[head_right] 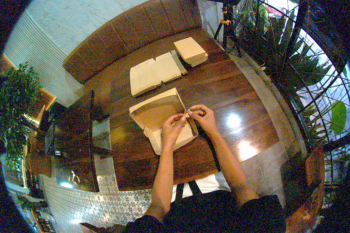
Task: The person assembles flat-packed cardboard boxes by folding the side flaps, inserting tabs into slots, and closing the lids. They handle multiple boxes one at a time, stacking completed units on the table.
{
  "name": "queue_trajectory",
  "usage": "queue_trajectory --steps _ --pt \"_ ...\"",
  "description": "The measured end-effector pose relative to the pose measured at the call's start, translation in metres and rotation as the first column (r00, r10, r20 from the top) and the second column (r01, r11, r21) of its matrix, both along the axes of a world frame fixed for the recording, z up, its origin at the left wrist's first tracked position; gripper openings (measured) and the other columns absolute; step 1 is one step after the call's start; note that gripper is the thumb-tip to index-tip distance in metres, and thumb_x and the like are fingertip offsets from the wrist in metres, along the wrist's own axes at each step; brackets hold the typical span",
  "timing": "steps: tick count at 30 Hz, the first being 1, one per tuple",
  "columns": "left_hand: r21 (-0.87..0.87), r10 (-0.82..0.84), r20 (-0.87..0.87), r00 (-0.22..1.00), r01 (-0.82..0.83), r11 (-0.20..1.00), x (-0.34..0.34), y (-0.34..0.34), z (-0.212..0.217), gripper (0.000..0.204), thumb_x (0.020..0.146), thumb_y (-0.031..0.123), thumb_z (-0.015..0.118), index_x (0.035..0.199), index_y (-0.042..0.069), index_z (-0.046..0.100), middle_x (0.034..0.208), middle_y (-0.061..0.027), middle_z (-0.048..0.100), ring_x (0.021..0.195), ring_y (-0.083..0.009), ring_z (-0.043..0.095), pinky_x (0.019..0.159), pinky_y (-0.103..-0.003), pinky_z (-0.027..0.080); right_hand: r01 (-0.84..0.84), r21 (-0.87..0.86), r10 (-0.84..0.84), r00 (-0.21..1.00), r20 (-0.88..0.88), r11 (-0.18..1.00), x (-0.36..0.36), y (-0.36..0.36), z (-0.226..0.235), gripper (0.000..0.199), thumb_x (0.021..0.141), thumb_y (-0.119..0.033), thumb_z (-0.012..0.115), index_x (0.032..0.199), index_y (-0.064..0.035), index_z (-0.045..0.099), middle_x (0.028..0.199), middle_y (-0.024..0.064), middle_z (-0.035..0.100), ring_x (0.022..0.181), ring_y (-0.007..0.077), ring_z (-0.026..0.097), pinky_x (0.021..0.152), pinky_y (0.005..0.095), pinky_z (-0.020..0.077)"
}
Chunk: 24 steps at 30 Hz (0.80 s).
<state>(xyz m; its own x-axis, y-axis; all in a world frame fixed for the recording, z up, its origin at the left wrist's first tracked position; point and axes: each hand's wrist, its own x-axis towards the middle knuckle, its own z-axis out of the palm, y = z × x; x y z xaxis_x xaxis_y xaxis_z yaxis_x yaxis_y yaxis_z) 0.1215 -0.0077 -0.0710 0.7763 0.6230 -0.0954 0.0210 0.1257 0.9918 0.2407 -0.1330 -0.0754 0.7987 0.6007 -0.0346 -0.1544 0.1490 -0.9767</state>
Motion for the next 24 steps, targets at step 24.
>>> queue_trajectory --steps 24 --pt "0.076 0.02 0.002 1.0 -0.02 0.997 -0.002 -0.0048 -0.0028 0.029 0.099 0.019 0.074 0.118 -0.003 0.072 0.101 -0.0097 0.076 0.09 -0.0173 0.073 0.085 -0.029 0.06 -0.048 0.034 0.049 0.997 -0.052 0.998 0.0038 -0.0036 0.0013 0.029 0.089 -0.01 0.082 0.112 -0.003 0.067 0.091 0.0077 0.078 0.082 0.0111 0.071 0.078 0.0252 0.0539"
